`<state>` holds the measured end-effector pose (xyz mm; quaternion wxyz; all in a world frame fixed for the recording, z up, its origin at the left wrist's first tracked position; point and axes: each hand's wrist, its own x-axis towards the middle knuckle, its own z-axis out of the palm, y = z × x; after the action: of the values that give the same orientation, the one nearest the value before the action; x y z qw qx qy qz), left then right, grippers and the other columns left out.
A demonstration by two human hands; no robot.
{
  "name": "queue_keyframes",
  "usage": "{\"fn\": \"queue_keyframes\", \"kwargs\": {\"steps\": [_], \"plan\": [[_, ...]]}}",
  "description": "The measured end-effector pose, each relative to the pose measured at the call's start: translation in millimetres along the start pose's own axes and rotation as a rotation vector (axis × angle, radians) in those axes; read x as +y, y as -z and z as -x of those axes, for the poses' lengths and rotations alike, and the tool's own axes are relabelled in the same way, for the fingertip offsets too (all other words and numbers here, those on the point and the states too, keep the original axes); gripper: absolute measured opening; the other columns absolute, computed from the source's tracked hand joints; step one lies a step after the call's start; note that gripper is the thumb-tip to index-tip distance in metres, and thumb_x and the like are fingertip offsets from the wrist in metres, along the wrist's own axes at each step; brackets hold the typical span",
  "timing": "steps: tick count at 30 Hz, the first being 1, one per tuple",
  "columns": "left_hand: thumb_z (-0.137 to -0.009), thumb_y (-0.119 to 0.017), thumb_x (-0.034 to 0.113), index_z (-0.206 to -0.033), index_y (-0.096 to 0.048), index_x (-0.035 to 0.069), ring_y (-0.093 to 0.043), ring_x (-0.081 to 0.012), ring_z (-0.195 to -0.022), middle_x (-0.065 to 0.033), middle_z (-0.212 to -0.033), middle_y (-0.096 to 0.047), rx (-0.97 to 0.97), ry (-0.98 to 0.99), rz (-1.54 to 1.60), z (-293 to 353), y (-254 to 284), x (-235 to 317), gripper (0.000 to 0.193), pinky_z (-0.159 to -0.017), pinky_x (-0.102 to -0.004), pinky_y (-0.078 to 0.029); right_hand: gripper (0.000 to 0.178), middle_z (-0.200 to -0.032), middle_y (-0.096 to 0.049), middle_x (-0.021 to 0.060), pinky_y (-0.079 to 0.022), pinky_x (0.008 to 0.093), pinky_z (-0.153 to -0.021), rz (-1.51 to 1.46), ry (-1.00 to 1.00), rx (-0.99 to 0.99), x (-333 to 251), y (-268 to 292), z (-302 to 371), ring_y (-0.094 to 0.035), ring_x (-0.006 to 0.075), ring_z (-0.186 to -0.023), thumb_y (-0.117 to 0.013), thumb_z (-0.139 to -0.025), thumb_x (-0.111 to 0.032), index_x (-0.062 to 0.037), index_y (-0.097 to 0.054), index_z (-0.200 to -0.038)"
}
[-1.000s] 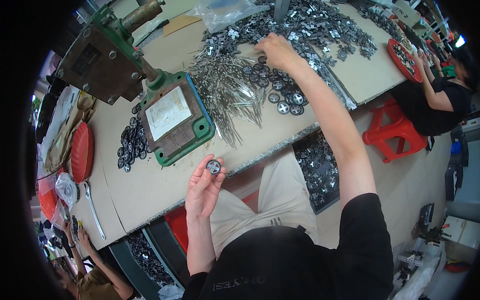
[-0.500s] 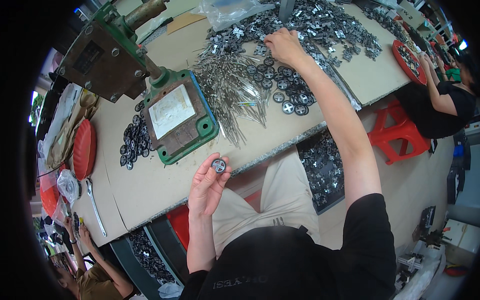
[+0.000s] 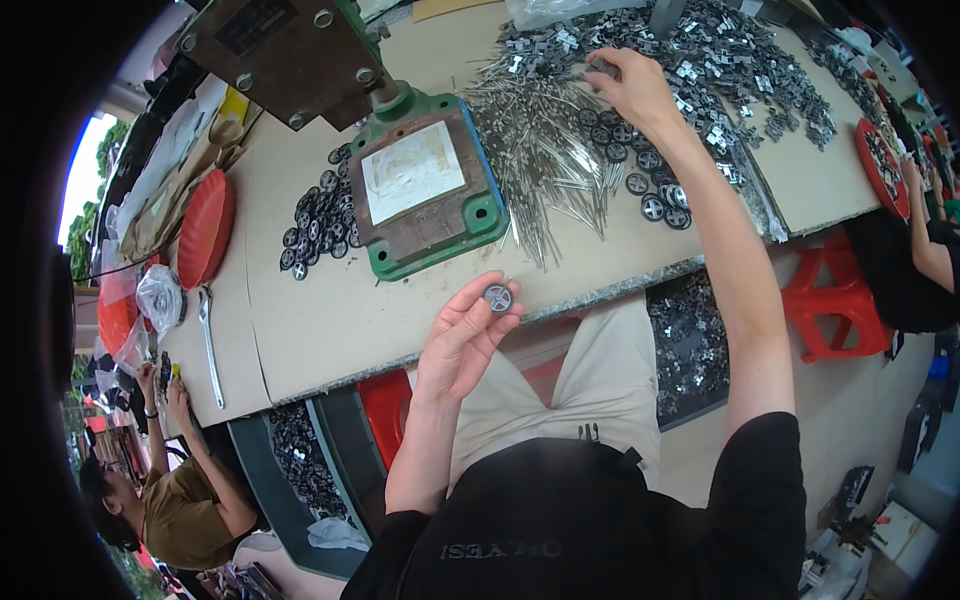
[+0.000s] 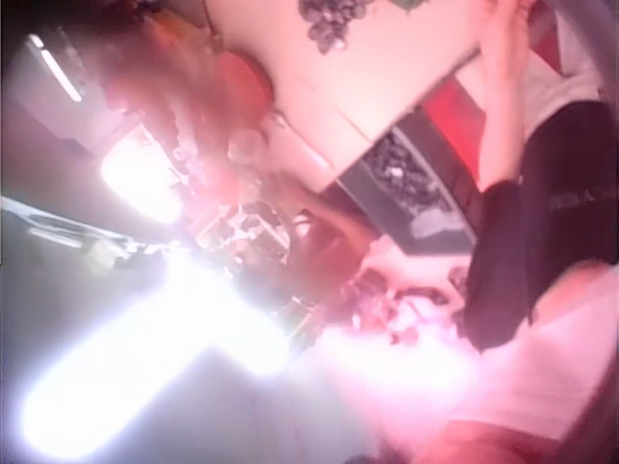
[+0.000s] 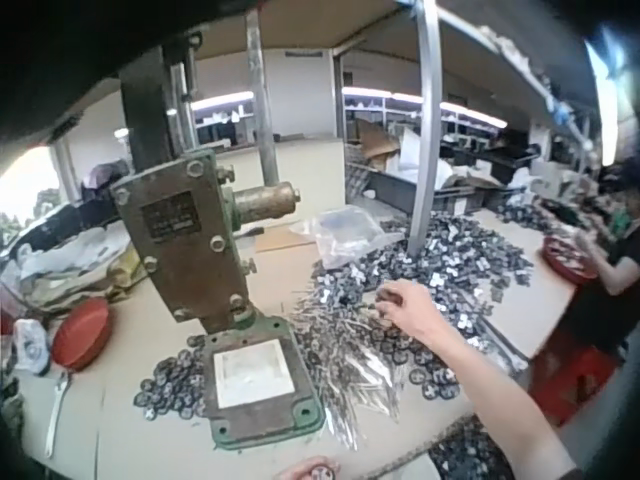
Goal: The person assembles components by inserting pins and metal brackets into circular pieces by hand, then places the assembled parts into a press machine and presses them using a hand lever.
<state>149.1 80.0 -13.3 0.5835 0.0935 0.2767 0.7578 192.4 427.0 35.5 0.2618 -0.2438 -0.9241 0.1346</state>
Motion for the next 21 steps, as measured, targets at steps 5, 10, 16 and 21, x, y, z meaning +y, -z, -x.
{"fn": "queue_keyframes", "kwargs": {"steps": [5,10,16,21], "plan": [[-0.088,-0.052,0.008,-0.121,-0.047,-0.001,-0.059,-0.0216,-0.095,-0.0166,-0.112,-0.056,0.053,-0.038,0.016,3.5,-1.0,0.6,0.034,-0.084,-0.0294,-0.049,0.024,-0.084,-0.062,0.0029,-0.043,0.0218,-0.057,-1.095,-0.382,-0.225,-89.8,26.2,90.7,-0.054,0.0075,-0.067,-0.061,-0.083,-0.013,-0.0003,-0.059,-0.103],[-0.088,-0.053,0.01,-0.122,-0.046,-0.002,-0.059,-0.0219,-0.095,-0.0176,-0.112,-0.055,0.052,-0.034,-0.016,3.8,-5.6,-1.9,0.036,-0.083,-0.0286,-0.05,0.021,-0.078,-0.061,0.0016,-0.041,0.0183,-0.056,-0.87,-0.158,-0.039,-101.9,5.2,149.4,-0.054,0.0055,-0.066,-0.061,-0.081,-0.002,0.0008,-0.061,-0.102],[-0.088,-0.054,0.01,-0.121,-0.045,-0.003,-0.06,-0.0224,-0.094,-0.0183,-0.113,-0.055,0.106,-0.067,-0.058,6.6,-7.1,-5.9,0.037,-0.083,-0.0291,-0.05,0.022,-0.08,-0.063,0.0032,-0.043,0.0174,-0.054,-1.157,-0.546,-0.158,-112.2,10.6,164.4,-0.056,0.0065,-0.068,-0.065,-0.08,-0.005,-0.0007,-0.063,-0.101],[-0.088,-0.053,0.009,-0.12,-0.046,-0.003,-0.06,-0.0223,-0.094,-0.0173,-0.111,-0.056,0.132,-0.069,-0.081,7.2,-10.5,-8.4,0.035,-0.082,-0.0293,-0.05,0.027,-0.09,-0.062,0.0092,-0.051,0.0211,-0.059,-1.368,-0.53,-0.128,-112.2,-4.5,165.7,-0.059,0.0106,-0.074,-0.06,-0.082,-0.003,0.0049,-0.057,-0.108]]}}
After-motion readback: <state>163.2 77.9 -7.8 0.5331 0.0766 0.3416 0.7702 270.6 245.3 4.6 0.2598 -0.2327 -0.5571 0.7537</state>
